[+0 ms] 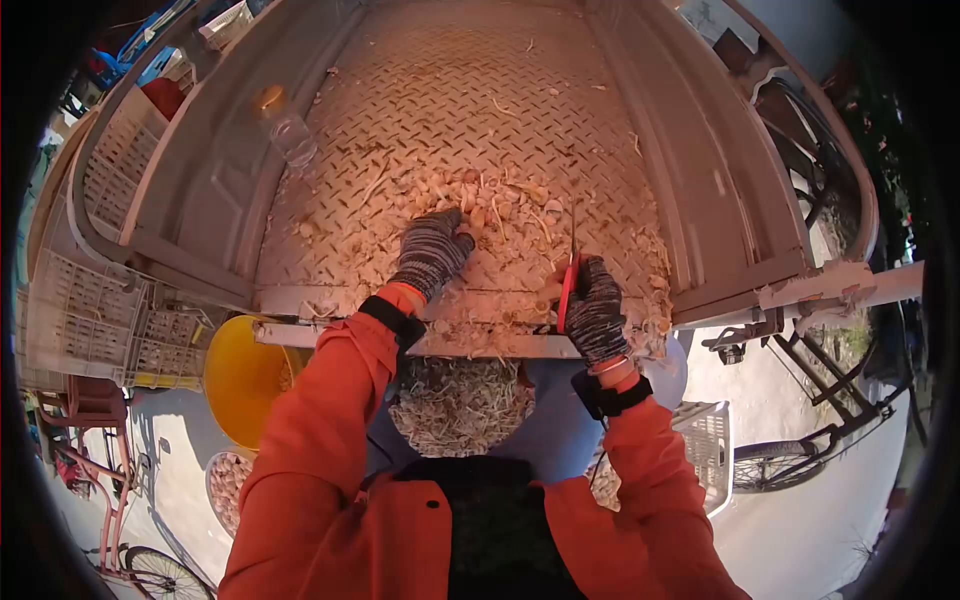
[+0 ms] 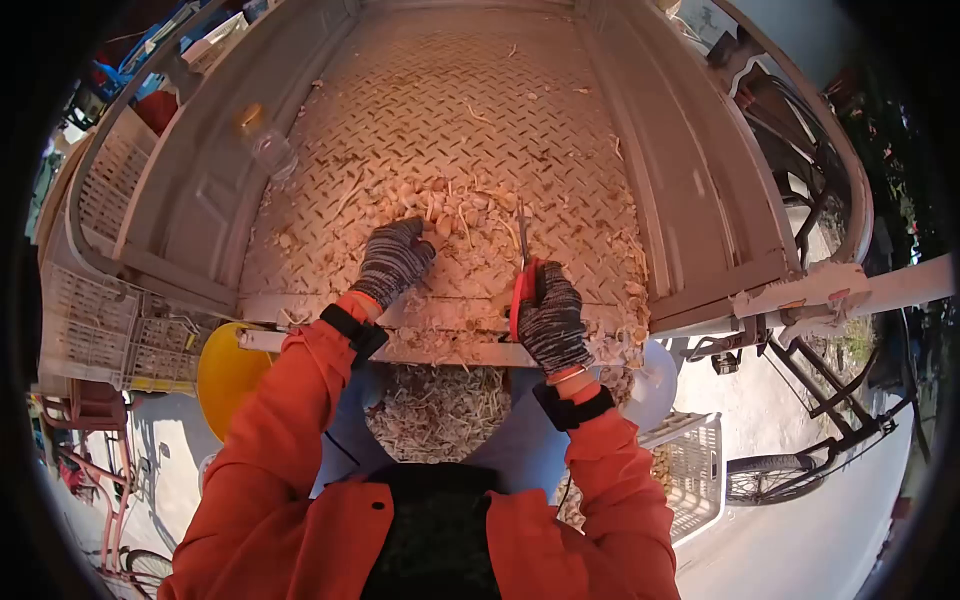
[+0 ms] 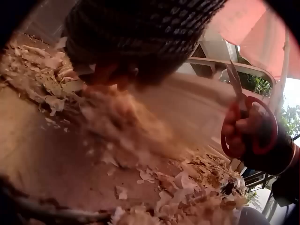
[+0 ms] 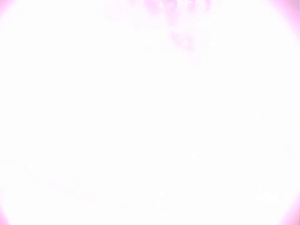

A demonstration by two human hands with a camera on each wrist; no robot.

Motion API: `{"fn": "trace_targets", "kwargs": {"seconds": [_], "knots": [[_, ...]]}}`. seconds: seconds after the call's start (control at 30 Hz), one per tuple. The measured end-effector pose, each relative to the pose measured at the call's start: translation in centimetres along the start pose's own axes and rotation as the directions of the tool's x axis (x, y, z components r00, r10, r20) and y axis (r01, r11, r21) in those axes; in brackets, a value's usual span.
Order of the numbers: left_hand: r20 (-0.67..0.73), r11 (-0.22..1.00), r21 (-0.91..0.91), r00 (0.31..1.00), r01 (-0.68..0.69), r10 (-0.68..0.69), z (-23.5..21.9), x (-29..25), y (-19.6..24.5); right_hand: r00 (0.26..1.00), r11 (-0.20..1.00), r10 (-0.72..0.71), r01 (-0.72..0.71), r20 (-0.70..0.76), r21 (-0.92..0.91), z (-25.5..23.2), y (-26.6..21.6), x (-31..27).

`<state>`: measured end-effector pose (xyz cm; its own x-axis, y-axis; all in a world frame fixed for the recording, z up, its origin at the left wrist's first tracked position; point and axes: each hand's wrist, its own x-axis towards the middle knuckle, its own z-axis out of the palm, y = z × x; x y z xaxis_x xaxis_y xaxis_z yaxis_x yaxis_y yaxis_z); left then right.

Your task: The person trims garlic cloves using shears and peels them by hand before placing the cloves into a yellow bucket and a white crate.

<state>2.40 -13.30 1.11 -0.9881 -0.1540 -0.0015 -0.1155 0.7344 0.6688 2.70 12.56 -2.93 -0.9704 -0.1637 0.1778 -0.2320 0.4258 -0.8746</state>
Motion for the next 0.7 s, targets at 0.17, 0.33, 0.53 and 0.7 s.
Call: {"fn": "trace_targets", "kwargs": {"seconds": [0.17,0.33,0.53,0.7], "knots": [[0.110,0.927,0.375,0.994,-0.033,-0.009,1.1,3.5,1.4,0.991,0.953,-0.108,0.126,0.080,-0.274,1.5,-5.2,6.9],[0.095,0.983,0.167,0.994,-0.069,0.054,-0.4,3.0,1.4,0.978,0.937,-0.206,0.189,-0.026,-0.295,3.0,-4.6,8.9],[0.111,0.430,-0.879,0.965,0.206,-0.236,-2.4,0.1,-2.6,0.946,0.920,-0.121,0.220,0.299,-0.324,4.9,-6.8,12.2],[0.280,-0.166,-0.958,0.891,0.234,-0.358,-1.2,-0.7,-2.5,0.944,0.917,-0.125,0.228,0.306,-0.328,6.5,-4.2,12.1]]}}
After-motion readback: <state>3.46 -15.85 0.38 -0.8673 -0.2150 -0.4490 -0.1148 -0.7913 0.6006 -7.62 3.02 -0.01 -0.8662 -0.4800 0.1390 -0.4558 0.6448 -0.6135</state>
